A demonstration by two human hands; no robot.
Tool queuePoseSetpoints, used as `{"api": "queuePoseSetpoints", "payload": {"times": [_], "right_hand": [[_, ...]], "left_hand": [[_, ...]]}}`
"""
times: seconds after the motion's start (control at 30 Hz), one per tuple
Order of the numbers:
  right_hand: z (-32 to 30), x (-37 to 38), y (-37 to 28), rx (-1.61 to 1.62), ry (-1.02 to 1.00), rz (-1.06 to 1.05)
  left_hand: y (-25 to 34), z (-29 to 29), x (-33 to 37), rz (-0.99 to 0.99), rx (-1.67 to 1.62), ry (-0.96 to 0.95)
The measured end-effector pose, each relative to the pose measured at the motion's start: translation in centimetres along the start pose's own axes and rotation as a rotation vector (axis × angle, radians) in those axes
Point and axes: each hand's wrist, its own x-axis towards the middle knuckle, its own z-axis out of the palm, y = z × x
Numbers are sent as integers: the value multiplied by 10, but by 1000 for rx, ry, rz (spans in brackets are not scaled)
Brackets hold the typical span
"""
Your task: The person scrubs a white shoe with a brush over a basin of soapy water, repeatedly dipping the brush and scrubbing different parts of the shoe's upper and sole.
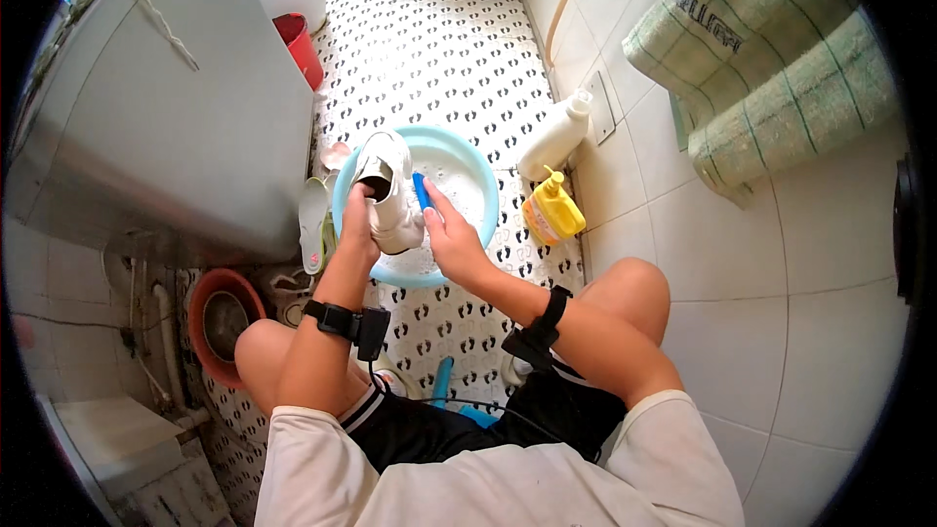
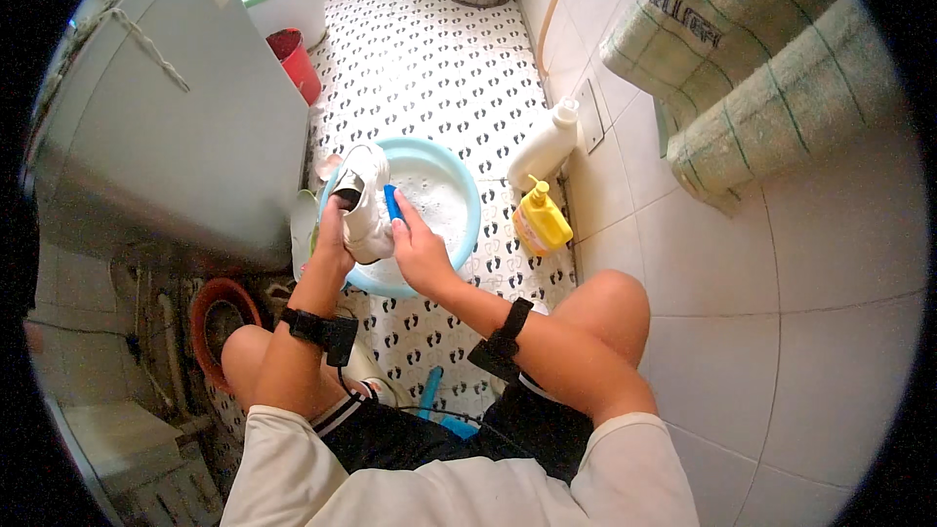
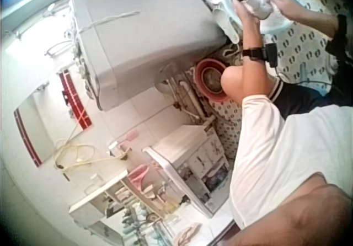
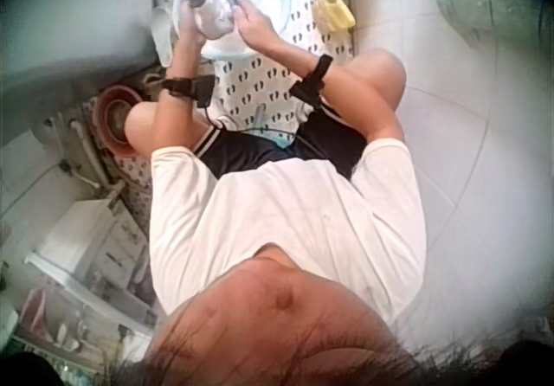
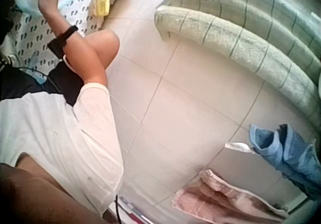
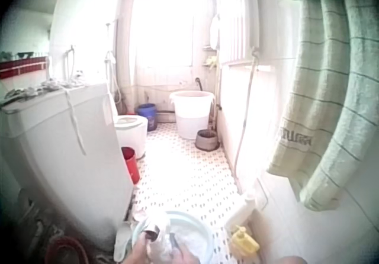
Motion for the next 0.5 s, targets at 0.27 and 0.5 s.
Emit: {"api": "queuePoseSetpoints", "payload": {"times": [0.27,0.5], "right_hand": [[-19,7,-43,283,-195,505],[3,-11,-20,236,-83,189]], "left_hand": [[6,30,-48,7,-265,-286],[2,16,-14,75,-418,-241]]}}
